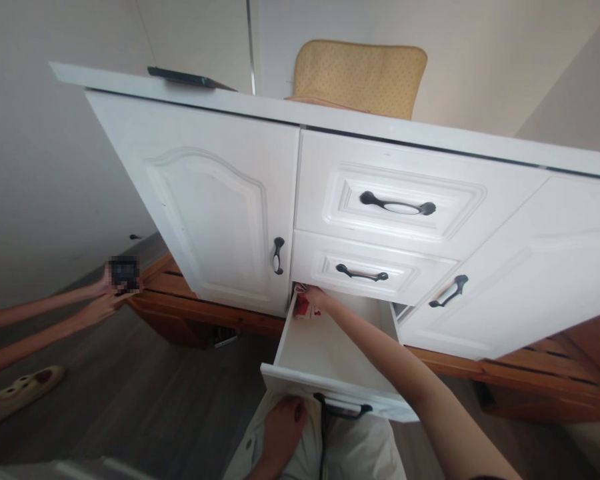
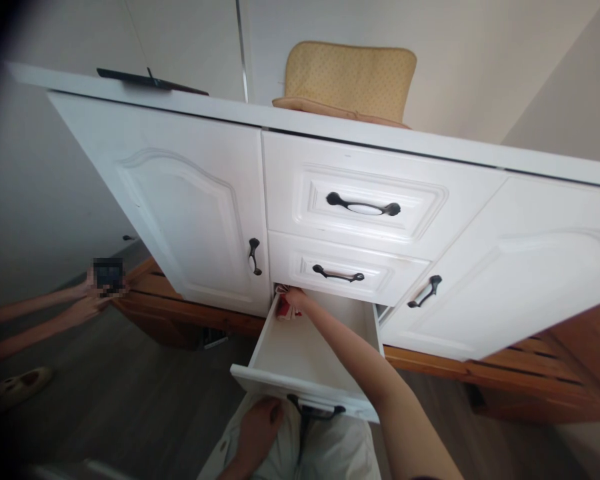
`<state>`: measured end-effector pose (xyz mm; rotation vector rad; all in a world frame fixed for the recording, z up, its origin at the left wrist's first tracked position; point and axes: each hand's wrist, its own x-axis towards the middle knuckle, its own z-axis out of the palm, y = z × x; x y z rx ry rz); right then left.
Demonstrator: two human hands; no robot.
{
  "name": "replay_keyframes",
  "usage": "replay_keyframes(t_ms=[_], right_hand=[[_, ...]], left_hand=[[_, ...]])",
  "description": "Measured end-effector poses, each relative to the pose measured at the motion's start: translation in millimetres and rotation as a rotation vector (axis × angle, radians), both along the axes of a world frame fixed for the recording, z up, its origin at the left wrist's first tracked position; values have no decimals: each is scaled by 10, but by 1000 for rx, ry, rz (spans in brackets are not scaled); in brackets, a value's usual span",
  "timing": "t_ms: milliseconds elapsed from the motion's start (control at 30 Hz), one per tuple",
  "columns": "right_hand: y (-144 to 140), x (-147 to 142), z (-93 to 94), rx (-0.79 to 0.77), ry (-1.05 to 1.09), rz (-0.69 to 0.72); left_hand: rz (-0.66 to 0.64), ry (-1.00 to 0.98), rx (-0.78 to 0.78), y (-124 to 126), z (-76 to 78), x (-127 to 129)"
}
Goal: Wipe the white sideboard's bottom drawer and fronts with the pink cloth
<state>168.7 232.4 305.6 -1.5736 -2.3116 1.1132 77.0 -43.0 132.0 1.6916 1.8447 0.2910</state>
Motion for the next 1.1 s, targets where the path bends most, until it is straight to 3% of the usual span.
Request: replay_keyframes(t_ms=[100, 200, 367, 467, 633, 767, 933, 1000, 1100], right_hand=[[-101, 88, -20, -78, -150, 86], [-325, 105, -23, -170, -257, 282], [-850, -112, 6, -272, -332, 662], [-1038, -191, 36, -263, -356, 764], [-1097, 137, 69, -292, -421, 790], [-1155, 819, 65, -345, -520, 712], [-1359, 1708, 98, -397, -677, 468], [-1423, 1870, 104, -391, -709, 411], [-1396, 1828, 75, -363, -757, 441]], left_hand=[[-5, -3, 15, -6, -14, 1], [-11, -8, 13, -7, 7, 7], [2, -13, 3, 3, 29, 21], [6, -7, 7, 2, 12, 22], [-6, 14, 12, -24, -3, 2], [-10, 8, 10, -31, -30, -17], [-62, 36, -37, 6, -78, -32], [-88, 50, -61, 23, -66, -36], [-110, 64, -110, 43, -20, -40]])
